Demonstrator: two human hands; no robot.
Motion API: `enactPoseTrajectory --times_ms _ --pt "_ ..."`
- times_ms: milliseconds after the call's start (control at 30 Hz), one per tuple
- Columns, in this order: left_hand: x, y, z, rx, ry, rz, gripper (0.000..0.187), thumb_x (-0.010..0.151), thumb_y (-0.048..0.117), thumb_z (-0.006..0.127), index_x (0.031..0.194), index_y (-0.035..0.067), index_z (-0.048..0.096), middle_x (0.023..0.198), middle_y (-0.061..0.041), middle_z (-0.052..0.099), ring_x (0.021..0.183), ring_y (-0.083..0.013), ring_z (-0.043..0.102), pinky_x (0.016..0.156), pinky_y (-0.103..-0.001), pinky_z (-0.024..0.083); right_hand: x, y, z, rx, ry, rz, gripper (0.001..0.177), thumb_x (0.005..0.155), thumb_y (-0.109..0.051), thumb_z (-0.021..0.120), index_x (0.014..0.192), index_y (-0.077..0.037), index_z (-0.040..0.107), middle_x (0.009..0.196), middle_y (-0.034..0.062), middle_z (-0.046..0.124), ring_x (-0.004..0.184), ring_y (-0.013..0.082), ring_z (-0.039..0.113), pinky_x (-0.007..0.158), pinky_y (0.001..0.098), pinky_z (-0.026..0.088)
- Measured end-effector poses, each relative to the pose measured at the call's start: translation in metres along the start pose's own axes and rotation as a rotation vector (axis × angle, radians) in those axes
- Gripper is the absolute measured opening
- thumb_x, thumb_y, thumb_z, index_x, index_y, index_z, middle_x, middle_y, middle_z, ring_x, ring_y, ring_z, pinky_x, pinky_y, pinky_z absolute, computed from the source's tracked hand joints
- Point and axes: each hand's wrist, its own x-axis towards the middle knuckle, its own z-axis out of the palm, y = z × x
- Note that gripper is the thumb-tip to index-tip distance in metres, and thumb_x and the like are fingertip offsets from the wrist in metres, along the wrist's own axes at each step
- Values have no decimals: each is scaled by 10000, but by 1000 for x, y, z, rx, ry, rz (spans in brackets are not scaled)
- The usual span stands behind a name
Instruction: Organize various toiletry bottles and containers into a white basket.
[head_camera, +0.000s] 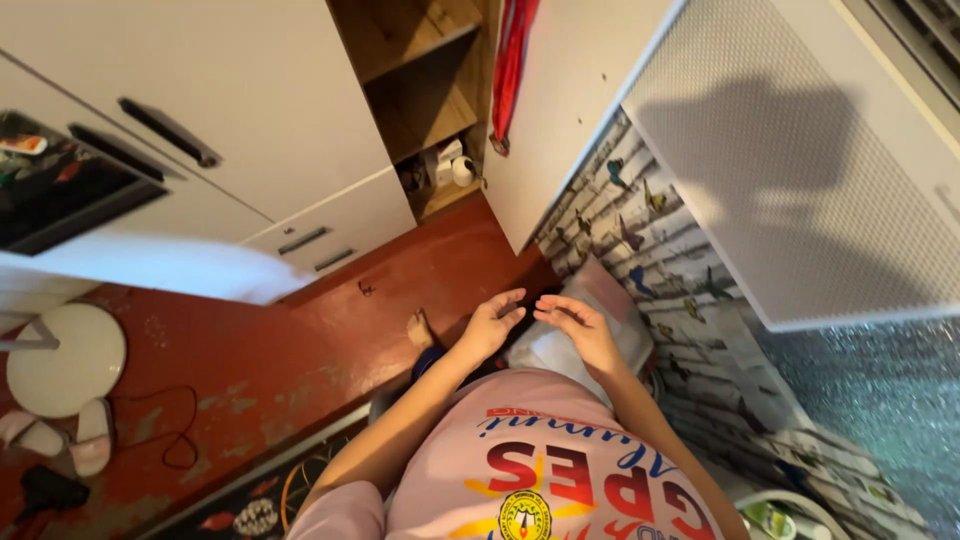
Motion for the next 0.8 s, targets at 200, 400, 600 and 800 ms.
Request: enactPoseTrajectory --times_ms 200,400,600,800 --pt "56 24 -59 6 -127 88 414 986 141 648 1374 5 606 1336 -141 682 1236 -215 634 1059 -316 487 66 -37 49 -117 85 30 338 1001 -115 565 1306 0 655 1267 121 733 1181 227 706 1056 324 480" --pt "105 93 -151 21 -230 75 415 991 140 617 1390 30 593 1303 -138 689 1226 -212 633 1040 -319 494 138 -62 111 51 142 -30 314 991 -105 576 1267 13 669 1240 134 732 1170 234 714 1056 325 491" --pt "128 108 -260 145 -56 172 407 982 144 640 1371 27 616 1336 -127 684 1231 -224 646 1047 -313 492 221 -75 188 21 70 -6 316 994 -120 584 1267 22 657 1227 134 722 1168 242 708 1053 341 508" --pt "97 67 -354 -97 198 95 413 985 125 634 1381 12 604 1329 -116 686 1232 -207 625 1062 -309 477 286 -78 289 -124 -292 41 326 1001 -117 561 1265 35 677 1210 161 751 1175 237 723 1044 334 537"
